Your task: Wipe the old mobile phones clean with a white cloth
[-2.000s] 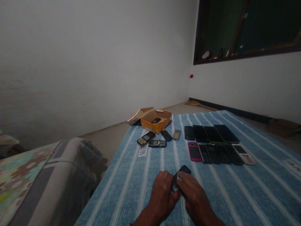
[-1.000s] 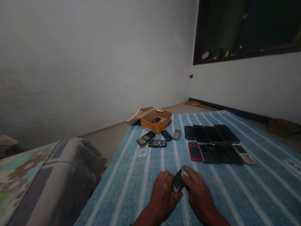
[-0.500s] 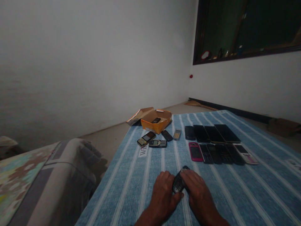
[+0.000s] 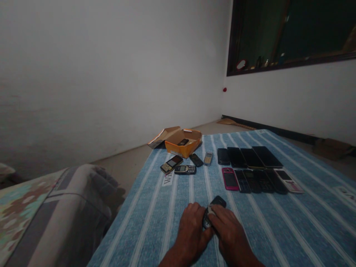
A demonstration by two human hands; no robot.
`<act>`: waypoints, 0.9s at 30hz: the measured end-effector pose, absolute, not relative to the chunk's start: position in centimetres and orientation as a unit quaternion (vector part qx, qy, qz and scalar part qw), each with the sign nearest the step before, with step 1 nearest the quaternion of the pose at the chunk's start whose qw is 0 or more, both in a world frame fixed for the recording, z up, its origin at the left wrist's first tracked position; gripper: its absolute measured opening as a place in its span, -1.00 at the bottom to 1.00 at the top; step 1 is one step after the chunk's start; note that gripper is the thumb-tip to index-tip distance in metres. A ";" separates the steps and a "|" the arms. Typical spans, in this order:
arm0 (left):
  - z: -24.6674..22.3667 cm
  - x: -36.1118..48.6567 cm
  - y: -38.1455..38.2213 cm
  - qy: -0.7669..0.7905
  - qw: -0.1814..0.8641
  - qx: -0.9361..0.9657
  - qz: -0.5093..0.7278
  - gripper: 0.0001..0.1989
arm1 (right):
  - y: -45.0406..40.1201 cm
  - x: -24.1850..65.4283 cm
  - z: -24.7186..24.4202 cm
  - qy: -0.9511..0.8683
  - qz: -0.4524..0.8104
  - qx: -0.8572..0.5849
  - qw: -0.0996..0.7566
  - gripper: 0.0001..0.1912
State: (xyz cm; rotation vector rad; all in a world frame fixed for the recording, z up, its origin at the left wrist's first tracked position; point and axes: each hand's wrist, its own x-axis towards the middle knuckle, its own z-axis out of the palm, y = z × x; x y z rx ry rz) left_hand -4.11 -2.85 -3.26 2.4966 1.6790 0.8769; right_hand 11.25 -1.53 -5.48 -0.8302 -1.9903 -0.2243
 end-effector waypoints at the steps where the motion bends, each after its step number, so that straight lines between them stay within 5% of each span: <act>1: -3.2 -4.1 -2.8 0.538 0.005 0.796 0.277 -0.77 | -1.5 11.3 -5.4 -0.814 -0.089 -0.336 0.466 -0.68; 27: -2.7 -4.0 -2.9 0.540 0.002 0.782 0.310 -0.90 | -1.2 10.7 -4.5 -0.809 -0.042 -0.364 0.459 -0.75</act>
